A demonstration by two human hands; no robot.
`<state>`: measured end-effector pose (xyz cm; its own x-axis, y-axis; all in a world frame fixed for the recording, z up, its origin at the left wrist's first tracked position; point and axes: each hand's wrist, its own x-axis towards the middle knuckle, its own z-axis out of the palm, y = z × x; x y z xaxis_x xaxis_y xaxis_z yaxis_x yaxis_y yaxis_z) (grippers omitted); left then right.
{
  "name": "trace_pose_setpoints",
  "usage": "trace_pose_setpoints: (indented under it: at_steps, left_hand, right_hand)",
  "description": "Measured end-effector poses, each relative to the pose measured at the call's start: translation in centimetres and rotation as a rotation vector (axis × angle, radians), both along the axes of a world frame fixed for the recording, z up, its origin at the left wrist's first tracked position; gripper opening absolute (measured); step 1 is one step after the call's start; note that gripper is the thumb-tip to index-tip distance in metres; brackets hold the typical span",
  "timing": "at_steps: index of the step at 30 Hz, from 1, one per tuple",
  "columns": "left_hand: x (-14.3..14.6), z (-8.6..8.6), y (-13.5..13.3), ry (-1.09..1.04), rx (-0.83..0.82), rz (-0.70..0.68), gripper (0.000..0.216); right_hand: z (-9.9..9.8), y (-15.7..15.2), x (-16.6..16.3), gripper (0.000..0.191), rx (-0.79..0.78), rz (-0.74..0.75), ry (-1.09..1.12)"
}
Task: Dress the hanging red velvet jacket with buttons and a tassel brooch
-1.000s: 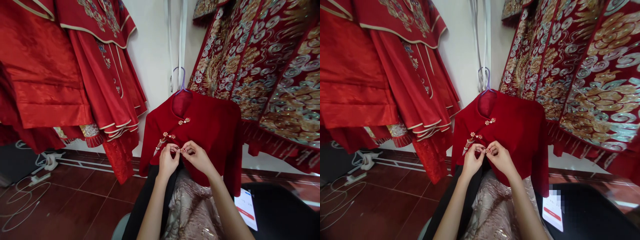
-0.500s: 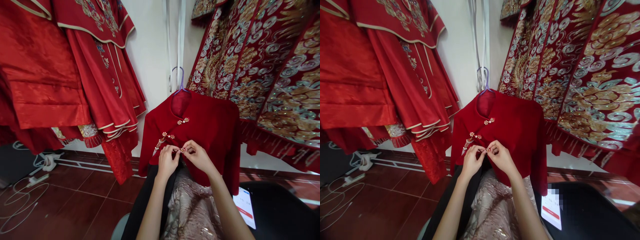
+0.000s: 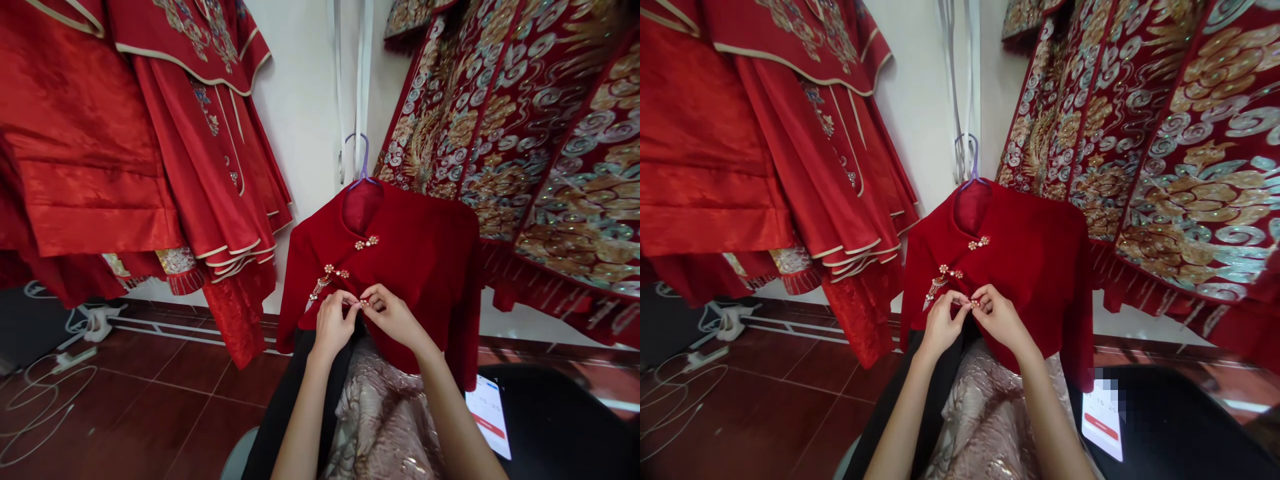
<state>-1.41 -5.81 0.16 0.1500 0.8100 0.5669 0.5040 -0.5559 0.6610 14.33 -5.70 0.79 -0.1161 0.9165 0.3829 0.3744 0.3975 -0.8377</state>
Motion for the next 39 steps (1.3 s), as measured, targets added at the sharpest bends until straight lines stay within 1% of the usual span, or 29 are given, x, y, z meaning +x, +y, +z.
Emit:
trace_pose_setpoints:
  at_steps: [2,4,6,8,10,12,14,16,19,28,34,39]
  left_hand:
    - [0.1,0.0,0.0,-0.065,-0.018,-0.024,0.007]
    - [0.2,0.3,0.4,-0.211,-0.056,-0.051,0.013]
    - [0.5,0.9,1.4,-0.478,-0.154,-0.032,0.017]
    - [1.0,1.9,2.6,-0.83,-0.33,-0.017,0.016]
    - [1.6,2.9,3.7,-1.129,-0.522,-0.08,0.012]
    - [2.1,3.4,4.4,-1.33,-0.639,-0.151,0.01]
    - [2.3,3.5,4.5,-1.459,-0.662,-0.187,0.011]
    - [2.3,3.1,4.2,-1.505,-0.655,-0.241,0.014]
    - [2.2,2.7,3.8,-1.466,-0.671,-0.292,0.012]
    - [2.9,3.0,3.9,-1.521,-0.628,-0.169,0.01]
    - [2.5,3.1,3.8,-1.552,-0.626,-0.173,0.018]
    - [2.6,2.9,3.9,-1.525,-0.594,-0.172,0.012]
  right_hand:
    - [0.3,-0.2,0.0,0.017,0.003,0.013,0.012]
    - [0.9,-0.5,0.3,0.017,-0.019,0.072,0.063]
    - [1.7,-1.1,0.8,0.016,-0.064,0.159,0.14]
    - [2.7,-1.8,1.3,0.016,-0.095,0.221,0.227]
    - [3.4,-2.3,1.7,0.014,-0.083,0.234,0.302]
    - [3.8,-2.6,1.8,0.014,-0.059,0.228,0.349]
    - [3.9,-2.7,1.8,0.014,-0.055,0.226,0.366]
    - [3.8,-2.6,1.8,0.014,-0.064,0.223,0.367]
    - [3.7,-2.6,2.0,0.015,-0.062,0.205,0.369]
    - [3.9,-2.7,1.8,0.015,-0.075,0.222,0.374]
    - [3.8,-2.6,1.6,0.016,-0.071,0.222,0.334]
    - [3.8,-2.7,1.6,0.016,-0.081,0.229,0.325]
